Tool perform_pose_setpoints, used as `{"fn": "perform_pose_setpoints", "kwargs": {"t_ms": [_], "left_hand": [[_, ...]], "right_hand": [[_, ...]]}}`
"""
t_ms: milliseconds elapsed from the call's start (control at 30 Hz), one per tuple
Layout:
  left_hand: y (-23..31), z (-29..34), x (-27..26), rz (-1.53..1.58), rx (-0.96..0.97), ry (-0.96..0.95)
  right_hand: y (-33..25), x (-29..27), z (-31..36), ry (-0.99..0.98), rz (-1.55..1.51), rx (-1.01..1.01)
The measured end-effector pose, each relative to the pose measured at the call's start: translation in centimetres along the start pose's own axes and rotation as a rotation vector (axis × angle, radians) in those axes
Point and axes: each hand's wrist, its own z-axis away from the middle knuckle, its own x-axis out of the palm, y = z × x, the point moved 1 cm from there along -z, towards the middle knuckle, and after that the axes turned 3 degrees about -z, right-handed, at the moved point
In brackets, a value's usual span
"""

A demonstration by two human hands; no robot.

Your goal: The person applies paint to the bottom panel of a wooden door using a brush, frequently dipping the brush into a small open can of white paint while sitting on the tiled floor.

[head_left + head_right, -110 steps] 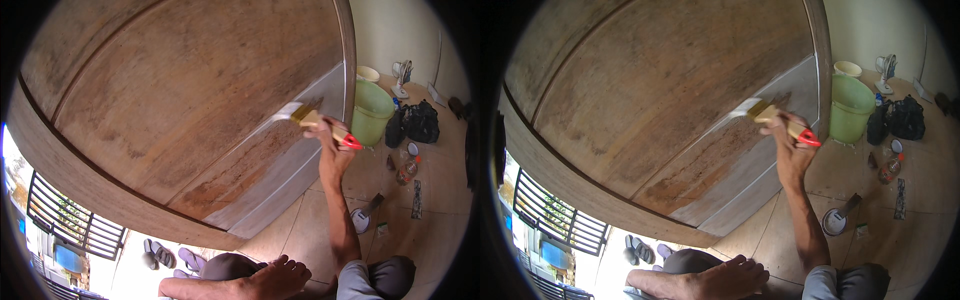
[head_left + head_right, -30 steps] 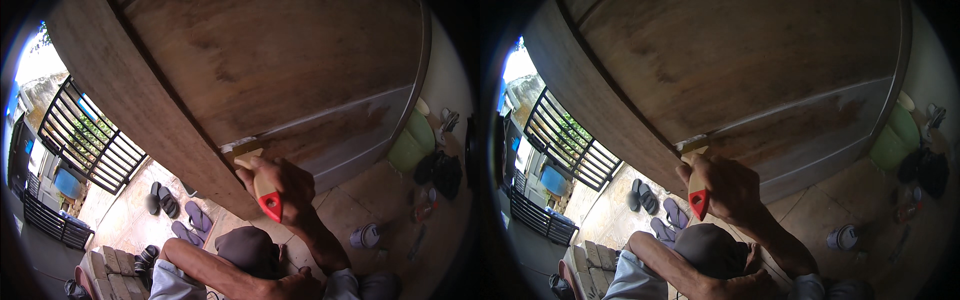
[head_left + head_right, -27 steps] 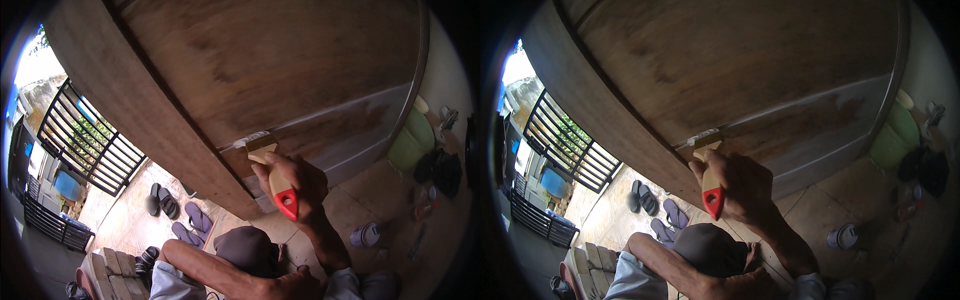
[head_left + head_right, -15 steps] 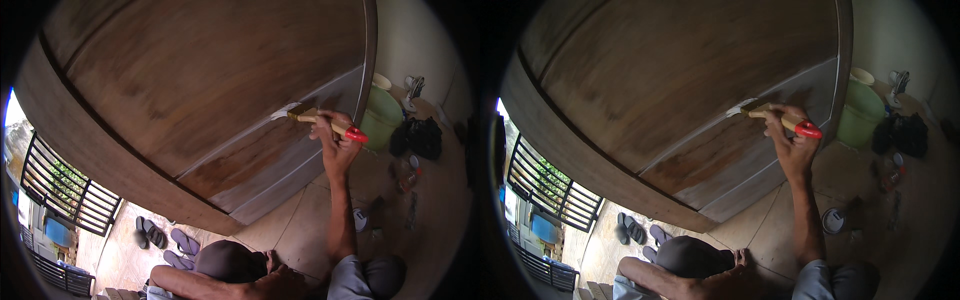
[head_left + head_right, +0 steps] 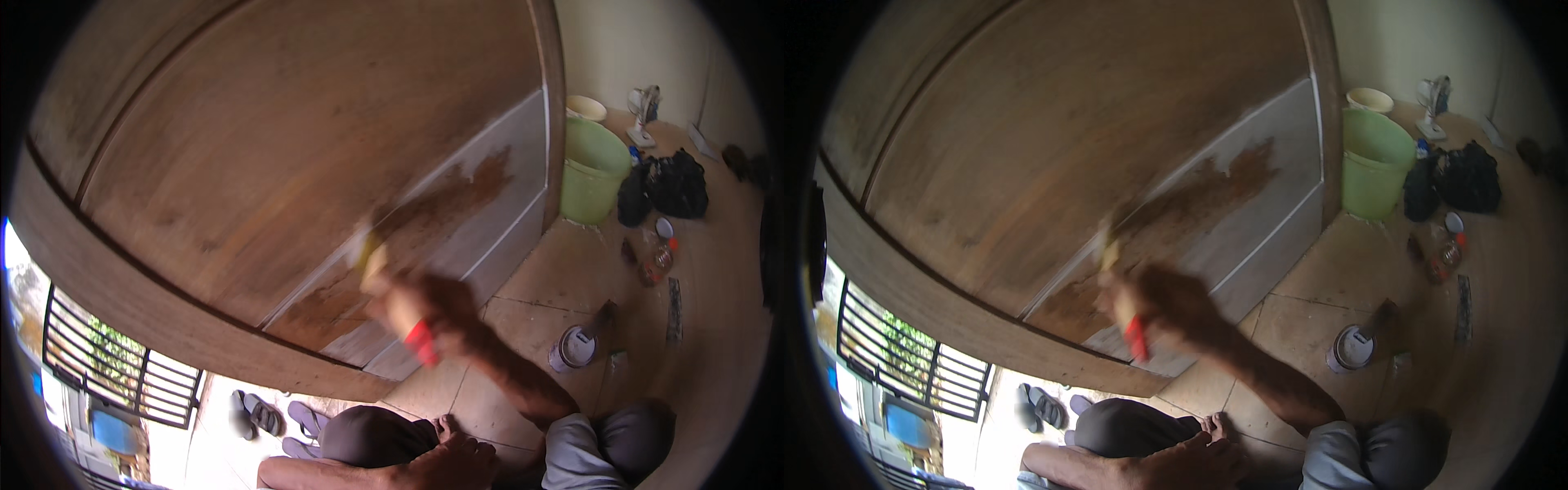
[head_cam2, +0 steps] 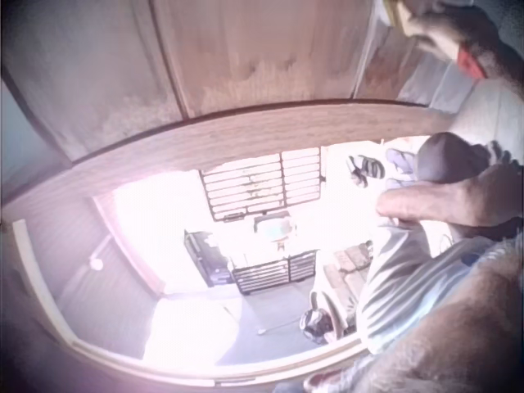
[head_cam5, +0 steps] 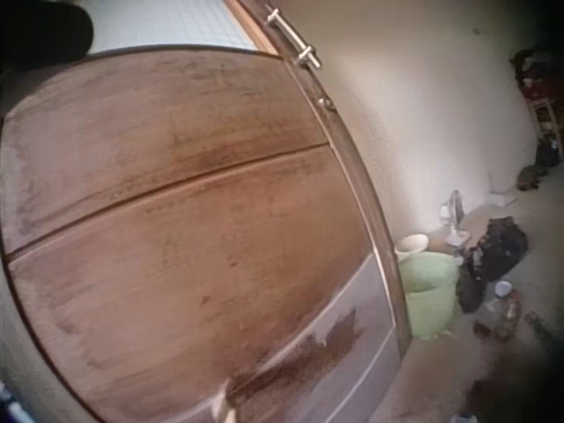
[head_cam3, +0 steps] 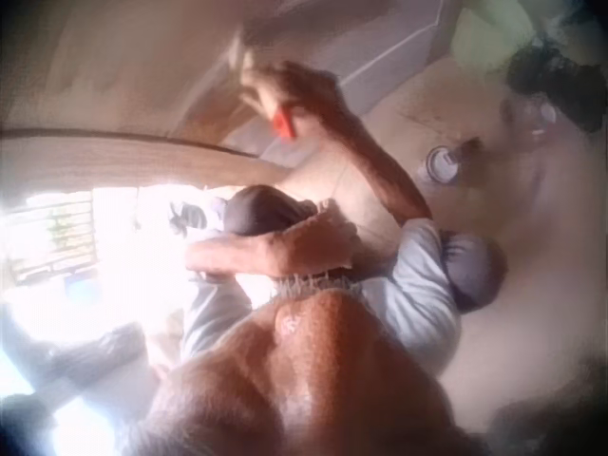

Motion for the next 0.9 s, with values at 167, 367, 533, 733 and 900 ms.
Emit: {"fn": "perform_pose_setpoints", "kwargs": {"t_ms": [167,367,533,733,900], "left_hand": [[0.5,-1.4,0.0,-0.114,0.04,-0.08],[-0.4,-1.0,0.8,-0.122,0.082,0.169],[0.0,-1.6,-0.2,-0.128,-0.022,-0.055],[-0.6,-1.8,0.4,0.119,0.01,0.014],[-0.3,-2.5,0.0,0.114,-0.025,-0.096]], "right_hand": [[0.4,-1.7,0.5,0.092,-0.349,0.035],[8.5,-9.9,1.3,0.183,-0.351,0.415],[14.0,-16.0,0.1,0.531,-0.258,0.447],[11.0,-12.2,0.0,0.442,0.166,0.082],[4.9,-4.3,2.3,0.135,-0.023,-0.053]]}}
